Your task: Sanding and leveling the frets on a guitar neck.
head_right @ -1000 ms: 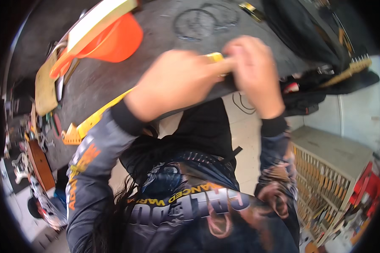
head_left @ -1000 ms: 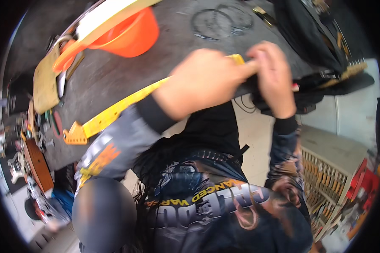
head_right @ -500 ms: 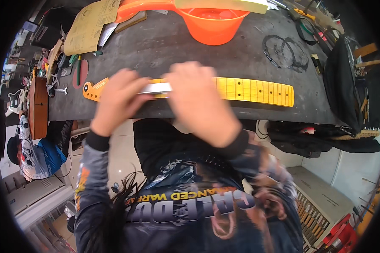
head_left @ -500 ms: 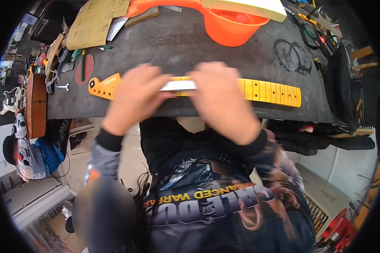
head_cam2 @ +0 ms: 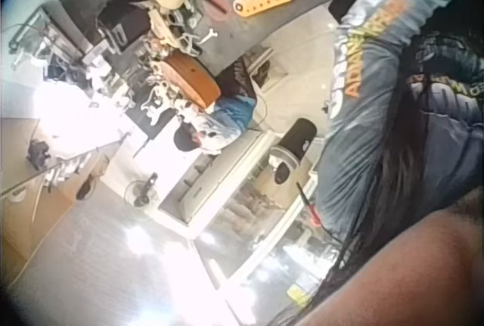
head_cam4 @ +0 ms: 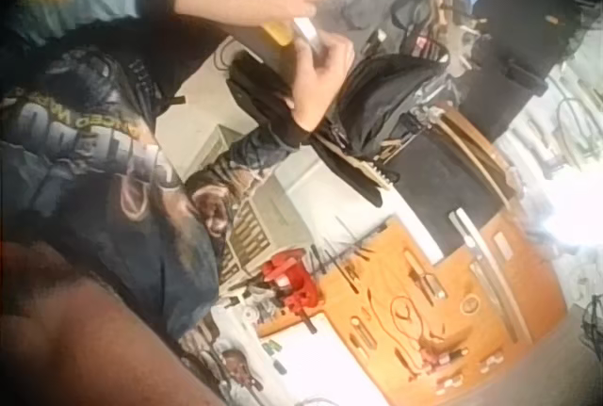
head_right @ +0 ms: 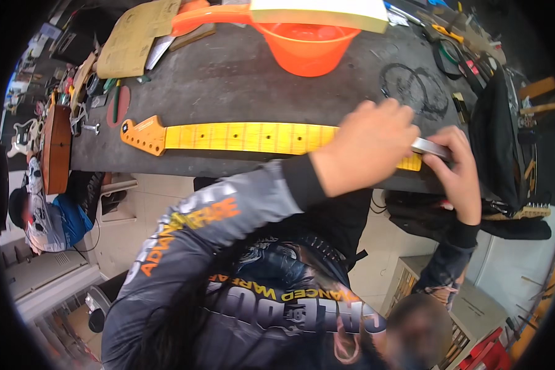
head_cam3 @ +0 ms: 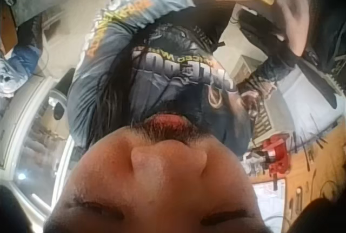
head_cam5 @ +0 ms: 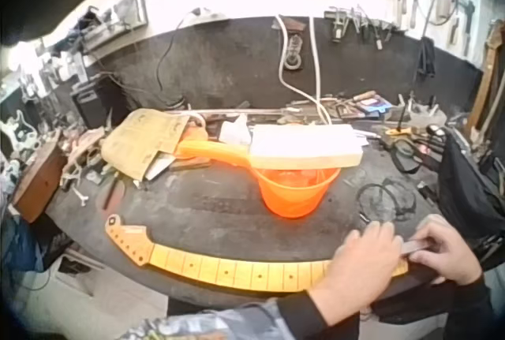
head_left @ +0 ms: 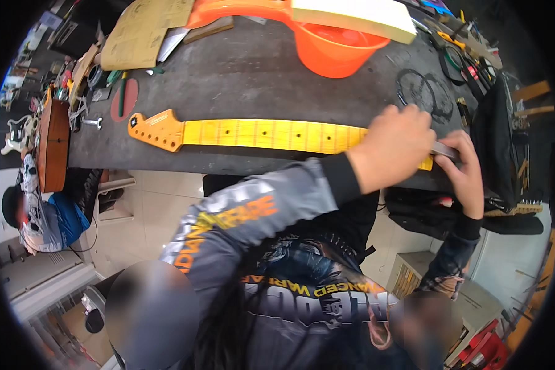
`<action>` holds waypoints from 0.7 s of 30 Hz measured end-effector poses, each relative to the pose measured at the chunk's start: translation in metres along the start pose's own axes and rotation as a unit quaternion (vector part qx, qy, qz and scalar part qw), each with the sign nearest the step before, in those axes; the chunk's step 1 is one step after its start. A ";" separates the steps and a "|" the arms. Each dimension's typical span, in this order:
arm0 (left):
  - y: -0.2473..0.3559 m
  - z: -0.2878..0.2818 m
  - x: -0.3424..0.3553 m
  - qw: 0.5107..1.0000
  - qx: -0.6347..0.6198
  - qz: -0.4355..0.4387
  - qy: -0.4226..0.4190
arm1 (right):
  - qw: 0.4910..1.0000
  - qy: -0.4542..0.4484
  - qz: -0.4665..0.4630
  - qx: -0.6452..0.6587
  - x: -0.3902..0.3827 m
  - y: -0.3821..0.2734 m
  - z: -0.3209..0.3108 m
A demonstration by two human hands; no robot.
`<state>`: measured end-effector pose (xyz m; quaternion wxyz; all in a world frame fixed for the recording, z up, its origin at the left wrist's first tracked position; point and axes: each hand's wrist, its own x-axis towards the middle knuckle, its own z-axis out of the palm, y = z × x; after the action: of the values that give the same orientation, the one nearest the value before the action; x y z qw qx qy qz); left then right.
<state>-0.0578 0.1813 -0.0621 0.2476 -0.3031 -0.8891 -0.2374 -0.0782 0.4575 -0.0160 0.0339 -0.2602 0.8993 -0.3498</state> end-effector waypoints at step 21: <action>-0.070 -0.115 -0.073 0.995 -0.026 -0.053 -0.078 | 0.989 0.063 -0.121 -0.050 0.047 -0.094 0.106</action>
<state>-0.0190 0.0359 -0.0353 0.1564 -0.2797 -0.9140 -0.2489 -0.0510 0.3114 -0.0300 -0.0787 -0.3458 0.8778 -0.3221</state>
